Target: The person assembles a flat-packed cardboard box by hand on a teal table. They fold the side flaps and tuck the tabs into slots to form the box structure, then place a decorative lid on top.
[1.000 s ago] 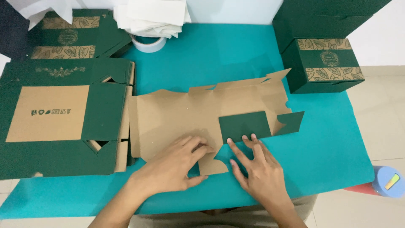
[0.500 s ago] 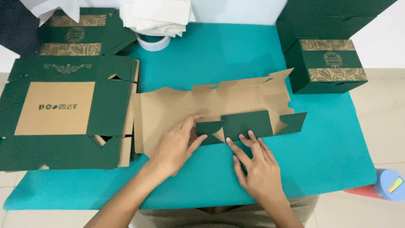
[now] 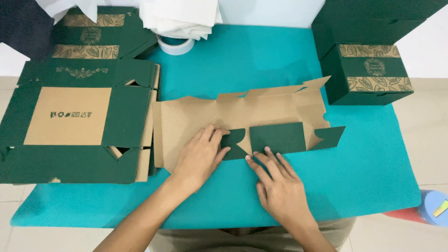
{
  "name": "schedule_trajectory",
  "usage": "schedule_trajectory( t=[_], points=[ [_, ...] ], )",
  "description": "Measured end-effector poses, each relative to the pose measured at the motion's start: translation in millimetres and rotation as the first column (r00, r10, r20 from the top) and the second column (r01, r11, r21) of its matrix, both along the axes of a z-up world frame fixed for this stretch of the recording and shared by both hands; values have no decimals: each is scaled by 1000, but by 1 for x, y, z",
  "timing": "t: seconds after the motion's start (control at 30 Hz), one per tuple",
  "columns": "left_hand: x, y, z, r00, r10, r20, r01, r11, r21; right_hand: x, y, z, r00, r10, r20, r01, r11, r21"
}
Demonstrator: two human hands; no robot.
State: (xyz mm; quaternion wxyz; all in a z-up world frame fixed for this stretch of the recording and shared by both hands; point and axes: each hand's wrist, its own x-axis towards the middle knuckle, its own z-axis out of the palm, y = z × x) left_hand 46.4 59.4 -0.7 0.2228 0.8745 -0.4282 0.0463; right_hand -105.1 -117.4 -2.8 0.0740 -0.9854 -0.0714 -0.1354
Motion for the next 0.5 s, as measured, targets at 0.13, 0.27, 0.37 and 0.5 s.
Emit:
schedule_trajectory(
  t=[0.13, 0.27, 0.37, 0.5],
  points=[
    [1, 9, 13, 996, -48, -79, 46, 999, -26, 4, 14, 1, 997, 7, 83, -9, 999, 35],
    [4, 19, 28, 984, -138, -109, 137, 990, -16, 5, 22, -10, 995, -61, 76, 66, 996, -63],
    [-4, 34, 52, 955, -220, -198, 223, 975, -6, 3, 25, -12, 996, -75, 49, 78, 994, -72],
    [-29, 64, 53, 960, -264, -94, 276, 951, 140, 6, 28, 0, 996, -67, 63, 73, 993, -92]
  ],
)
